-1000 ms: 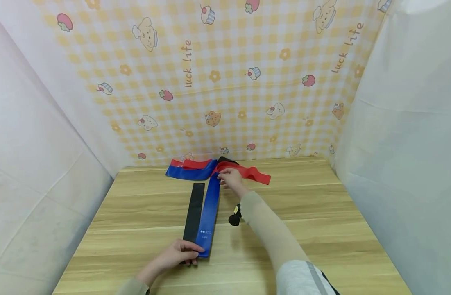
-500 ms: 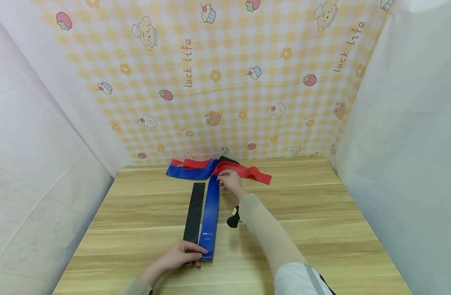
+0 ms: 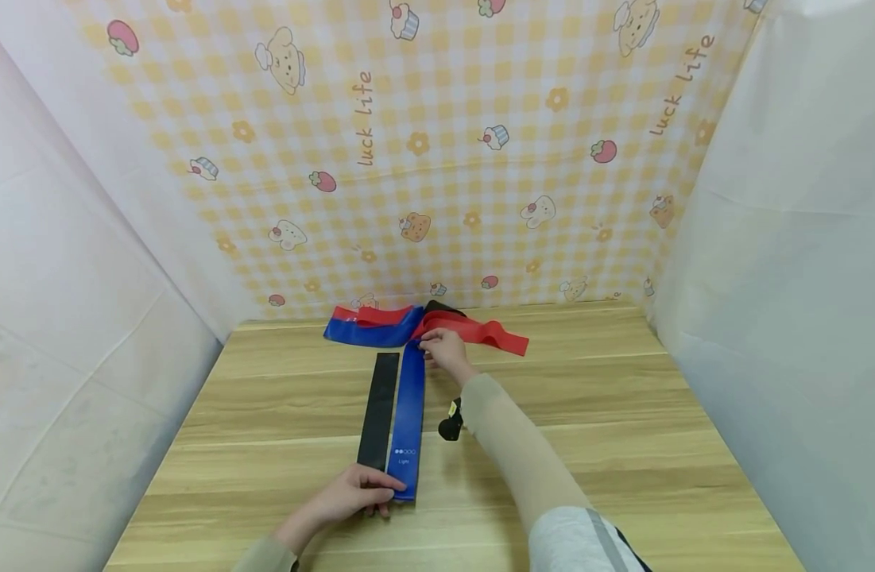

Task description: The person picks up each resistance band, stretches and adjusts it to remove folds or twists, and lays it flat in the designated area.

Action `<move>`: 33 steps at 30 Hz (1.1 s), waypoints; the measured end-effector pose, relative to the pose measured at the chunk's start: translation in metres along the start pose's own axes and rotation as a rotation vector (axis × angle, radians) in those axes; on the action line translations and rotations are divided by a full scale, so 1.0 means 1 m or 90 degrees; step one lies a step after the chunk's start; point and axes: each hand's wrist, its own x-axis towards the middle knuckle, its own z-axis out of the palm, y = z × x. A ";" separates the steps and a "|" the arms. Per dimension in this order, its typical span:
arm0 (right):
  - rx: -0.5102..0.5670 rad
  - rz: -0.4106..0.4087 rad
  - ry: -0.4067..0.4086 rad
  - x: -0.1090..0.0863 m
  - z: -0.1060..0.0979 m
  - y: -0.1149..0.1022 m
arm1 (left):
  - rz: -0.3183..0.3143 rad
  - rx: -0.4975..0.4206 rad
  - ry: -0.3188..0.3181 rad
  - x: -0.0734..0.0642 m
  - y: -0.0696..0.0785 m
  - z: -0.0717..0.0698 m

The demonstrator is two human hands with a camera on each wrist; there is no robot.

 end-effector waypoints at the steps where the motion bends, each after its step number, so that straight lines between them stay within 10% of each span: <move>1: -0.005 -0.001 0.001 0.000 0.000 0.000 | -0.001 0.005 -0.004 0.000 0.000 0.000; 33: -0.072 0.012 -0.067 0.000 0.001 0.009 | -0.012 0.034 -0.024 0.005 -0.007 0.000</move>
